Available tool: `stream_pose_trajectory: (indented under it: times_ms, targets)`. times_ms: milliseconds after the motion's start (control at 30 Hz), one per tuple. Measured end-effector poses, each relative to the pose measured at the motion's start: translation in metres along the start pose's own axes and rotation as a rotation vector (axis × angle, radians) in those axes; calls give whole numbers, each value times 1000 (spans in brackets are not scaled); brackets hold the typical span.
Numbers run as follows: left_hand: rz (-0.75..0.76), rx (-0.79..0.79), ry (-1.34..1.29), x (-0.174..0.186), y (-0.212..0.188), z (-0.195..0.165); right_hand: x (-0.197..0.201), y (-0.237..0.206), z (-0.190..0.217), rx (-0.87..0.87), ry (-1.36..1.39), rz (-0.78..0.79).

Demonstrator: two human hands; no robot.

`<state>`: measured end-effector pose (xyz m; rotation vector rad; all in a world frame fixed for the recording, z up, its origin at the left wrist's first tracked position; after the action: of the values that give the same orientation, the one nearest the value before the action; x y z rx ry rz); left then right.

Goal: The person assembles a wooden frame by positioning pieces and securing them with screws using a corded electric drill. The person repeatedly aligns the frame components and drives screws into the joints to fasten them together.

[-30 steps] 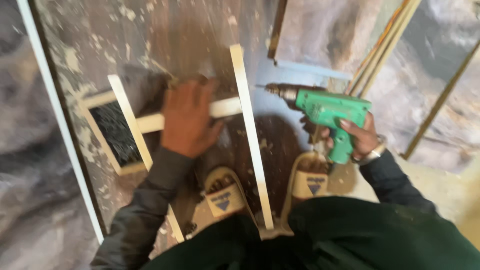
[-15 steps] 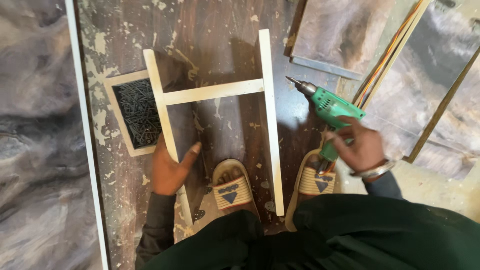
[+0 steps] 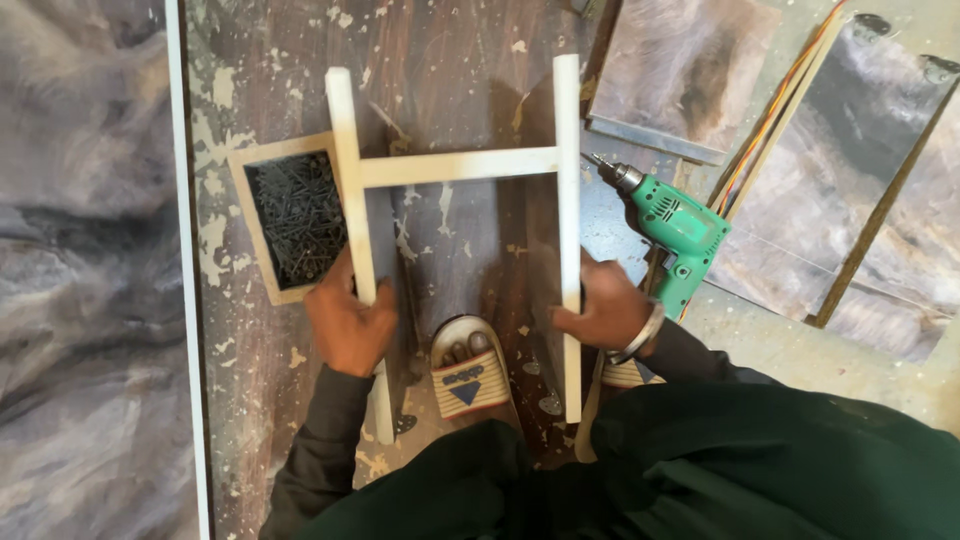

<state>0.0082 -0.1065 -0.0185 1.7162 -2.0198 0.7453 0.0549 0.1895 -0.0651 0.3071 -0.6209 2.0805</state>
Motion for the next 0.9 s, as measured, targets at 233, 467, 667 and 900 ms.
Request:
stream_pose_trajectory:
  times_ms: [233, 467, 667, 900]
  targets:
    - [5, -215, 79, 28, 15, -71, 59, -36, 27, -52, -191, -169]
    - [249, -513, 395, 51, 52, -173, 167, -68, 120, 586, -1231, -265]
    - [347, -1021, 830, 63, 75, -264, 142, -56, 147, 927, -1716, -33]
    - [763, -786, 1033, -2, 109, -272, 103, -41, 165, 1103, -1629, -5]
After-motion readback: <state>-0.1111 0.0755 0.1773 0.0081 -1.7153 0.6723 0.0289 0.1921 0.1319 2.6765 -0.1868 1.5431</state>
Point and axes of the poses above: each hand's wrist, its own y-axis towards the middle knuckle, its own x-axis out of the back of the hand, z = x × y, the point moved 6 cm from there along y, towards the middle knuckle, and after that the axes turned 11 degrees about z, right-handed, at the moved point
